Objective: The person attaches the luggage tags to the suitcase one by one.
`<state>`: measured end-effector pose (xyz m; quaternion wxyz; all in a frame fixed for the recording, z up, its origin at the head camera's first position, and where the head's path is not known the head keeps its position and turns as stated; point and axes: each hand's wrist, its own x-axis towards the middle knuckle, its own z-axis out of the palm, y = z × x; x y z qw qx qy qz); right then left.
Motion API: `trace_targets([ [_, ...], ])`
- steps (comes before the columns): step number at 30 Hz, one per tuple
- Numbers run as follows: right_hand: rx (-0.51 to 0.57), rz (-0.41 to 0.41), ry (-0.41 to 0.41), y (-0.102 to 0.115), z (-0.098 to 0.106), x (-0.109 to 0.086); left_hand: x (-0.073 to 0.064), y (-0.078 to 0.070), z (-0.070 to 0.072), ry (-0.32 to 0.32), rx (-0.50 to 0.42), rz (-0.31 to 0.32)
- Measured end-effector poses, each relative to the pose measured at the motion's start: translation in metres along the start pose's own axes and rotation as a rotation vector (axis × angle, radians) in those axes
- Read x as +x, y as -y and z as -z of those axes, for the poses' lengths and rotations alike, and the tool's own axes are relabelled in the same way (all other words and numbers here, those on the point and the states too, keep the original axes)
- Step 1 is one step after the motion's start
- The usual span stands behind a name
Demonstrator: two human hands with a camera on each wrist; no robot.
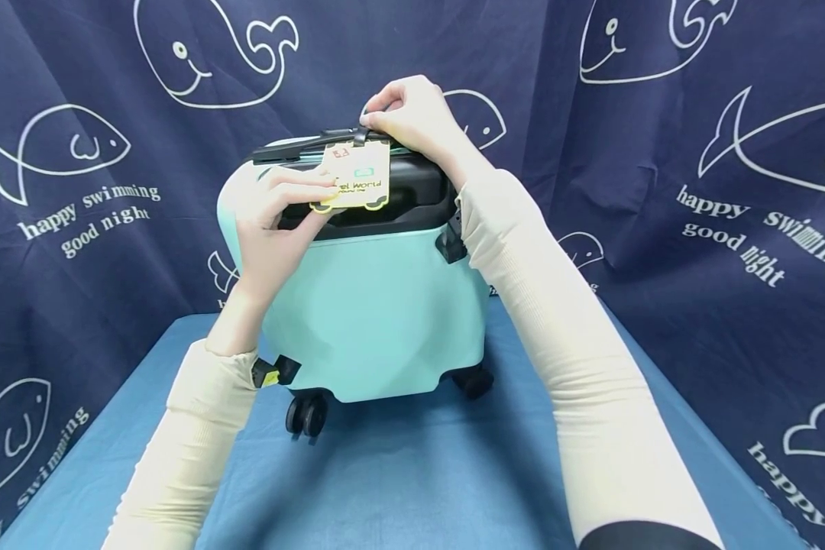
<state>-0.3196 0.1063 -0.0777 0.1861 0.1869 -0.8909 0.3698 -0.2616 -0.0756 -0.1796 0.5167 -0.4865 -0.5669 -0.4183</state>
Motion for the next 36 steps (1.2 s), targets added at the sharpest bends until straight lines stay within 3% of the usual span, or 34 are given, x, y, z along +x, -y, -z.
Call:
trace_targets([
  [17,-0.058,-0.031,-0.06,0.008,-0.008,0.006,0.001,0.01,0.016,0.083,0.0,0.016],
  [24,-0.02,0.001,-0.049,0.005,-0.008,0.008,-0.003,0.012,0.014,0.081,0.0,0.039],
  [36,-0.024,-0.003,-0.046,0.001,-0.007,0.006,-0.002,0.01,0.012,0.14,0.051,0.014],
])
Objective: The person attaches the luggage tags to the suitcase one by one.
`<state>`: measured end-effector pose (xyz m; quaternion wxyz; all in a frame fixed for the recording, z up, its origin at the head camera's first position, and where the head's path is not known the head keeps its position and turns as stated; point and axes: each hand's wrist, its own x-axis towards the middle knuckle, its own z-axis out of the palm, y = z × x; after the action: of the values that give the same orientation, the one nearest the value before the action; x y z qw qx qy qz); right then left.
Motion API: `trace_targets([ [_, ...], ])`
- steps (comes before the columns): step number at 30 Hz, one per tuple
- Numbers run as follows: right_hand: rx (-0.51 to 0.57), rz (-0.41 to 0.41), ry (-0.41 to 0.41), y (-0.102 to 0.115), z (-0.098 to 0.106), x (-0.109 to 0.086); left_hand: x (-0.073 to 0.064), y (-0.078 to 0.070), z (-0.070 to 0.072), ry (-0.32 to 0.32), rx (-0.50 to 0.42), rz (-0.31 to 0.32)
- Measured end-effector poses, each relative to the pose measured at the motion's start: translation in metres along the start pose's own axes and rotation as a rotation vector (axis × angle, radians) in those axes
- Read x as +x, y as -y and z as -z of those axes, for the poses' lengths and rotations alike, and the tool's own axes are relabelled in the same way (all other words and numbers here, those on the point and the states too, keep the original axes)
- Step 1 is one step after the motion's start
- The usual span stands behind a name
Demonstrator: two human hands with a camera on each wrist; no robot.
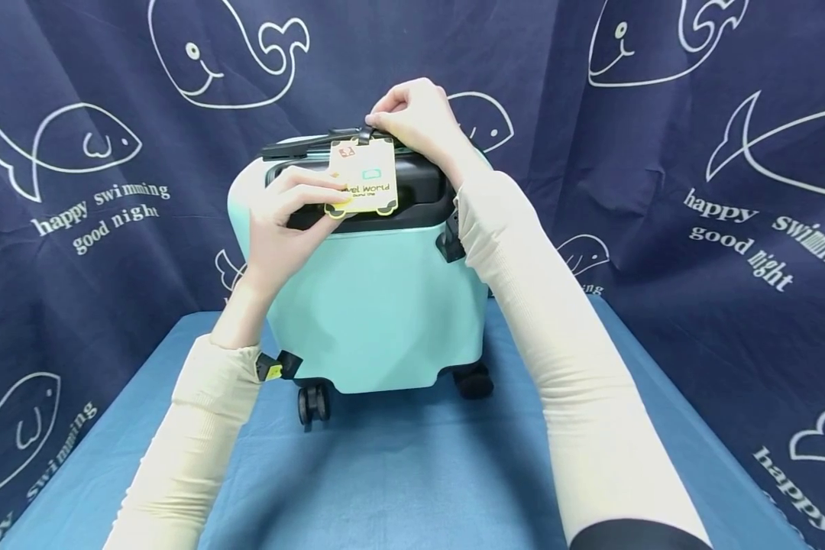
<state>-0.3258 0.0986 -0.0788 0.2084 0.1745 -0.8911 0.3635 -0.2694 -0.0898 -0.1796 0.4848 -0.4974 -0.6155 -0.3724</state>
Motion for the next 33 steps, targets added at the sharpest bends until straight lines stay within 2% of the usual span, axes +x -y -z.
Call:
trace_targets([
  [6,-0.077,0.051,-0.051,-0.003,0.0,0.003,0.002,0.001,-0.003,0.007,0.006,0.015],
  [10,-0.158,0.097,-0.061,-0.005,0.005,0.004,0.004,-0.001,-0.003,0.027,0.056,0.008],
  [12,-0.19,0.119,-0.061,-0.005,0.008,0.002,0.004,-0.004,-0.002,0.014,0.086,0.022],
  [15,-0.236,0.124,-0.068,-0.006,0.014,-0.006,-0.002,-0.012,0.004,-0.038,0.142,0.086],
  [18,-0.224,0.133,-0.109,-0.008,0.019,-0.018,-0.012,-0.023,0.016,-0.117,0.166,0.182],
  [20,-0.183,0.151,-0.16,-0.01,0.021,-0.028,-0.018,-0.03,0.025,-0.153,0.174,0.246],
  [22,-0.129,0.203,-0.229,-0.015,0.022,-0.04,-0.023,-0.037,0.035,-0.165,0.185,0.297],
  [25,-0.075,0.264,-0.324,-0.024,0.025,-0.061,-0.032,-0.045,0.051,-0.137,0.238,0.355],
  [28,-0.062,0.325,-0.391,-0.037,0.029,-0.083,-0.044,-0.051,0.069,-0.072,0.314,0.408],
  [33,-0.069,0.405,-0.424,-0.064,0.033,-0.124,-0.069,-0.051,0.091,0.022,0.432,0.476],
])
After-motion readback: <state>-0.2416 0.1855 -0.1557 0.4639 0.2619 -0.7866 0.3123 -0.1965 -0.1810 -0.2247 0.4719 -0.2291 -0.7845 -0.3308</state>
